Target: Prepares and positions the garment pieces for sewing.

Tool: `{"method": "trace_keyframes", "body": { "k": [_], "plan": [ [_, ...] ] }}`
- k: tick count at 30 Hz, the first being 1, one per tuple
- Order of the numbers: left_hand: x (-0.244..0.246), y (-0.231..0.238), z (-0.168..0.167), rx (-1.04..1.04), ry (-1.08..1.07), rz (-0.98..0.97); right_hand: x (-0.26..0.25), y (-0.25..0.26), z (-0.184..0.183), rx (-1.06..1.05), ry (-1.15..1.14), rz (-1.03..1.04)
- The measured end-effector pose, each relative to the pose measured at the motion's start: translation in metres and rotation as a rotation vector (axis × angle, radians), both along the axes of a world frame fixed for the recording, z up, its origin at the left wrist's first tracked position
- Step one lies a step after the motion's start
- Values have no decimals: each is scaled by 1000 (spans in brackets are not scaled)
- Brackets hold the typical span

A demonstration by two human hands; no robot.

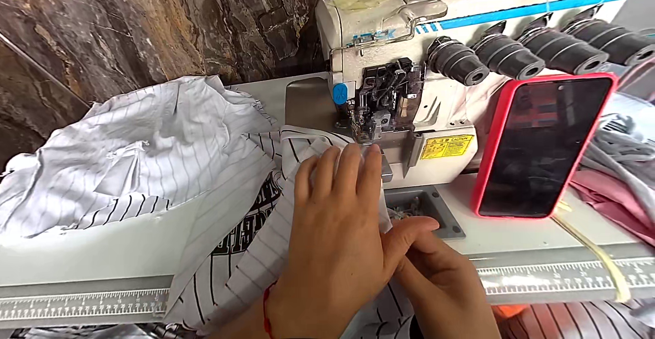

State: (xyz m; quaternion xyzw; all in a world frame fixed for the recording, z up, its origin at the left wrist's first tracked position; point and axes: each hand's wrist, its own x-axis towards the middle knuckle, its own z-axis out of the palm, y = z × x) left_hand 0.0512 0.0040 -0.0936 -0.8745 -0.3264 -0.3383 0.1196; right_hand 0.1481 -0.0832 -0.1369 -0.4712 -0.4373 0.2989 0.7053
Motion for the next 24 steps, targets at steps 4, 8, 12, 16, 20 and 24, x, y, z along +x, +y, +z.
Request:
{"method": "trace_keyframes", "body": {
  "k": [4, 8, 12, 16, 20, 24],
  "plan": [
    [3, 1, 2, -20, -10, 3, -1, -1, 3, 8, -47, -62],
    [7, 3, 5, -21, -39, 1, 0, 1, 4, 30, -45, -82],
    [7, 3, 4, -27, -50, 7, 0, 1, 3, 23, -52, -97],
    [-3, 9, 7, -43, -121, -82, 1, 1, 5, 24, -68, -72],
    [-18, 23, 21, -62, -134, -93, 4, -3, 5, -19, -138, -25],
    [-26, 30, 28, -160, -101, -114, 5, -5, 1, -38, -159, -15]
  ]
}}
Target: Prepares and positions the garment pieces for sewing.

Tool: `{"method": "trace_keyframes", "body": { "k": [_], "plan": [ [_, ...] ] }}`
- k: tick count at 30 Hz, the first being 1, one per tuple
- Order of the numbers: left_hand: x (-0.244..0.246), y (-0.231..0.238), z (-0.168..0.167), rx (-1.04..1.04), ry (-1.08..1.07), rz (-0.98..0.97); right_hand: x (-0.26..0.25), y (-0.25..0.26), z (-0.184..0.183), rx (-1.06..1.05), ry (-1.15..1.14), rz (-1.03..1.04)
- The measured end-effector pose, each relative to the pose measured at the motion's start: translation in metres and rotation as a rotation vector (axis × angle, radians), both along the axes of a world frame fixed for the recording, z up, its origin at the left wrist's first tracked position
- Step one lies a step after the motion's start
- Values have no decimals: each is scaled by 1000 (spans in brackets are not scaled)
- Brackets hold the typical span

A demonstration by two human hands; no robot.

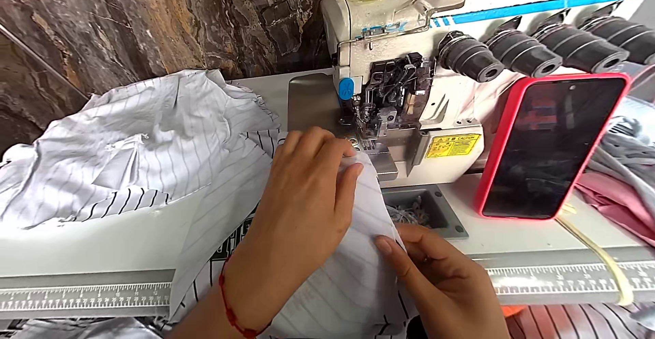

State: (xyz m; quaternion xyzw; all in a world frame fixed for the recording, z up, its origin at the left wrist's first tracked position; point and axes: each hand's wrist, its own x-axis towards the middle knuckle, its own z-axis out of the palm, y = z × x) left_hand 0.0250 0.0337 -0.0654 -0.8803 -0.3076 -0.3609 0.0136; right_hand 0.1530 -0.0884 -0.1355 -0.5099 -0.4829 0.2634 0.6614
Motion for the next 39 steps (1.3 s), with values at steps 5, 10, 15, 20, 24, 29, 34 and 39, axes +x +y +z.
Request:
{"method": "trace_keyframes", "body": {
  "k": [5, 10, 15, 20, 24, 29, 34, 39],
  "plan": [
    [-1, 6, 11, -101, 35, -45, 1, 14, 0, 99, -48, -31],
    [-3, 5, 19, -125, 102, -55, 2, 24, 0, 137, -103, -76],
    [0, 8, 20, -121, 24, -99, 1, 22, -3, 116, -89, -71],
    [5, 12, 15, -62, -29, -137, 0, 21, -1, 87, -64, -79],
    [6, 12, 14, -29, 4, -130, -1, 20, -1, 88, -60, -77],
    [9, 13, 13, 32, 6, -124, -1, 19, 0, 127, -44, -81],
    [12, 8, 15, 164, 18, -106, -3, 15, 2, 119, -9, -74],
    [18, -18, 2, 279, 86, 54, -5, 11, 3, 124, 1, -61]
  ]
}}
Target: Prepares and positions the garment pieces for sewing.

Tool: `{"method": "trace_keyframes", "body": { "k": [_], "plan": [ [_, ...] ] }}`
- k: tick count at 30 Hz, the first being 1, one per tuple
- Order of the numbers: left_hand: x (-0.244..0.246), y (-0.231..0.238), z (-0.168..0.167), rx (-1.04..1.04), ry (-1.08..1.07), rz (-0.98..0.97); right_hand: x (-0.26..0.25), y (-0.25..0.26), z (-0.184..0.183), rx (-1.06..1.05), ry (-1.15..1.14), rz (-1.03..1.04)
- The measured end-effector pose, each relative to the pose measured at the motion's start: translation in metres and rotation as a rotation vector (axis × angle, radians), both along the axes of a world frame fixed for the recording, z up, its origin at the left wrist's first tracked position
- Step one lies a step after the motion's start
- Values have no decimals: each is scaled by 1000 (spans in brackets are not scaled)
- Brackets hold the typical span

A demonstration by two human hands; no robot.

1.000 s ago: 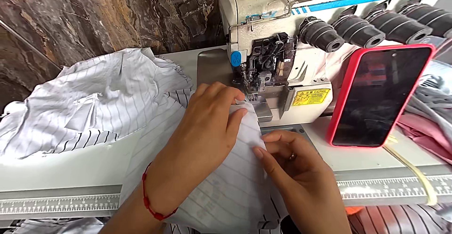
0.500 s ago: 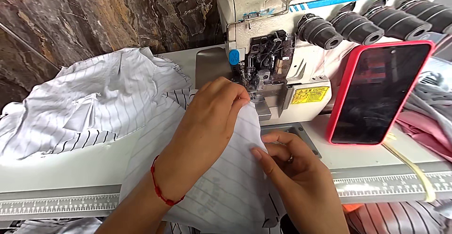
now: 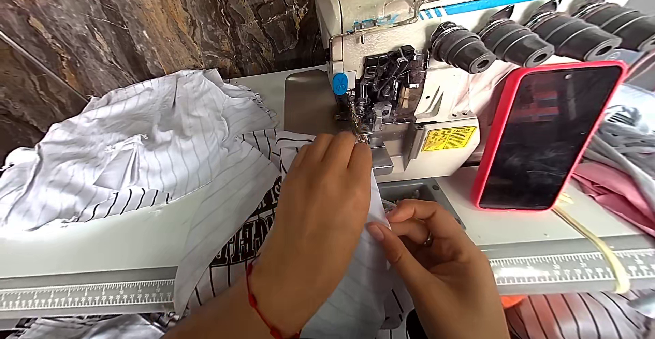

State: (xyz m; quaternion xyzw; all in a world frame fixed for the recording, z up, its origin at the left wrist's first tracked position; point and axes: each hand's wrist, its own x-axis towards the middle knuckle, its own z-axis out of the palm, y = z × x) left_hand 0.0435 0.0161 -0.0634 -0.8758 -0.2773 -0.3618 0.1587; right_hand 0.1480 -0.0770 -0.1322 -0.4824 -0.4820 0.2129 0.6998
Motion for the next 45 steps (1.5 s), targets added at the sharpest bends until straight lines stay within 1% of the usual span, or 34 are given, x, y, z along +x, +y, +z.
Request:
{"method": "trace_keyframes", "body": {
  "k": [3, 6, 10, 12, 20, 23, 27, 32, 38, 41, 43, 45],
  "plan": [
    [-2, -12, -11, 2, -40, 62, 0, -2, 1, -4, 12, 8],
    [0, -19, -23, -64, -69, 72, -2, -3, 0, -16, 48, 19],
    [6, -18, -28, -116, -62, 73, -2, -3, -1, -125, 105, 81],
    [11, -16, -28, -135, -67, 75, 0, -4, -1, -155, 94, 78],
    [17, -11, -26, -175, -87, 65, 6, -1, -1, -71, 42, -34],
    [13, -10, -26, -174, -97, 20, 5, -2, 0, -54, 37, -37],
    [0, -6, -23, -194, -126, -87, 5, -3, 2, -32, 51, 0],
    [-16, 2, -21, -170, -41, -158, 7, -5, 5, -54, 51, 28],
    [-21, 31, -9, -214, 3, -237, 9, 13, 6, -36, -11, -60],
    [-25, 44, -3, -248, 44, -279, 10, 16, 6, -37, -24, -69],
    [-28, 49, -5, -216, 54, -284, 11, 12, 4, -56, -43, -39],
    [-35, 38, -15, -108, 12, -251, 14, 3, 1, -84, -76, 30]
  ]
}}
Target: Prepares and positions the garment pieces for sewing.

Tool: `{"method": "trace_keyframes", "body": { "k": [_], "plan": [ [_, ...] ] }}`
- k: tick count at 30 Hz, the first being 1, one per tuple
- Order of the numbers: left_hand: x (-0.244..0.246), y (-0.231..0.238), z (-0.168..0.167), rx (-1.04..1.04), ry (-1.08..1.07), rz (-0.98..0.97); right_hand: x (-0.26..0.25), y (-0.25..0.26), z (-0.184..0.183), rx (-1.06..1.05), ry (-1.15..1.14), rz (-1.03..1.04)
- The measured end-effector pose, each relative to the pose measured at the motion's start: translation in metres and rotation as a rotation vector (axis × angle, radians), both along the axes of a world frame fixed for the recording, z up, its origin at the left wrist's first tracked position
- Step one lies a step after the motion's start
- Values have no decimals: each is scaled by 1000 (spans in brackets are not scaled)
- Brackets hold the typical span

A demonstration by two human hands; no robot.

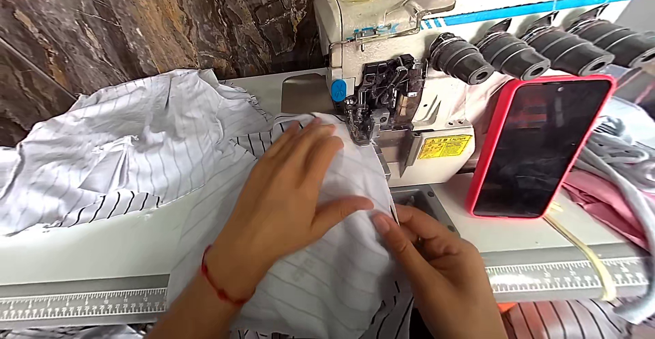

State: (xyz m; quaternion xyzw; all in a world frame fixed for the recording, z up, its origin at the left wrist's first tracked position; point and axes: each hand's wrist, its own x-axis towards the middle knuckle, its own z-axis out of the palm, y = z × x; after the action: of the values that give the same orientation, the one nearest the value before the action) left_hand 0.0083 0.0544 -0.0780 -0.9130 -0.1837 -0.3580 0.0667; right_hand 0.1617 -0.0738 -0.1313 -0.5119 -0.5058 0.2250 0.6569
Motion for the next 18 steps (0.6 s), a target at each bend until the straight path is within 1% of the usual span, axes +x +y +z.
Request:
{"method": "trace_keyframes", "body": {
  "k": [2, 3, 5, 7, 8, 10, 12, 13, 14, 16, 18],
  "plan": [
    [-7, -38, -22, 37, -176, -20, 4, -13, -1, -54, -17, 81],
    [-6, -62, -37, 4, -237, -39, 6, -19, -1, -85, -14, 116],
    [0, -96, -71, -124, -281, -47, 8, -30, -2, -126, -5, 172],
    [4, -105, -100, -227, -328, 30, 9, -38, -5, -139, -36, 205],
    [4, -105, -105, -255, -361, 62, 10, -41, -7, -133, -61, 206],
    [0, -107, -97, -377, -462, 64, 9, -43, -10, -122, -79, 198],
    [-6, -109, -76, -517, -555, 50, 8, -45, -10, -126, -62, 195],
    [-9, -107, -67, -512, -570, 38, 7, -45, -10, -125, -44, 198],
    [-11, -103, -60, -449, -548, 24, 5, -45, -11, -121, -24, 206],
    [-17, -93, -48, -241, -445, -19, 4, -47, -11, -112, 10, 233],
    [-26, -88, -41, -106, -333, -91, 2, -51, -12, -108, 38, 259]
  ]
}}
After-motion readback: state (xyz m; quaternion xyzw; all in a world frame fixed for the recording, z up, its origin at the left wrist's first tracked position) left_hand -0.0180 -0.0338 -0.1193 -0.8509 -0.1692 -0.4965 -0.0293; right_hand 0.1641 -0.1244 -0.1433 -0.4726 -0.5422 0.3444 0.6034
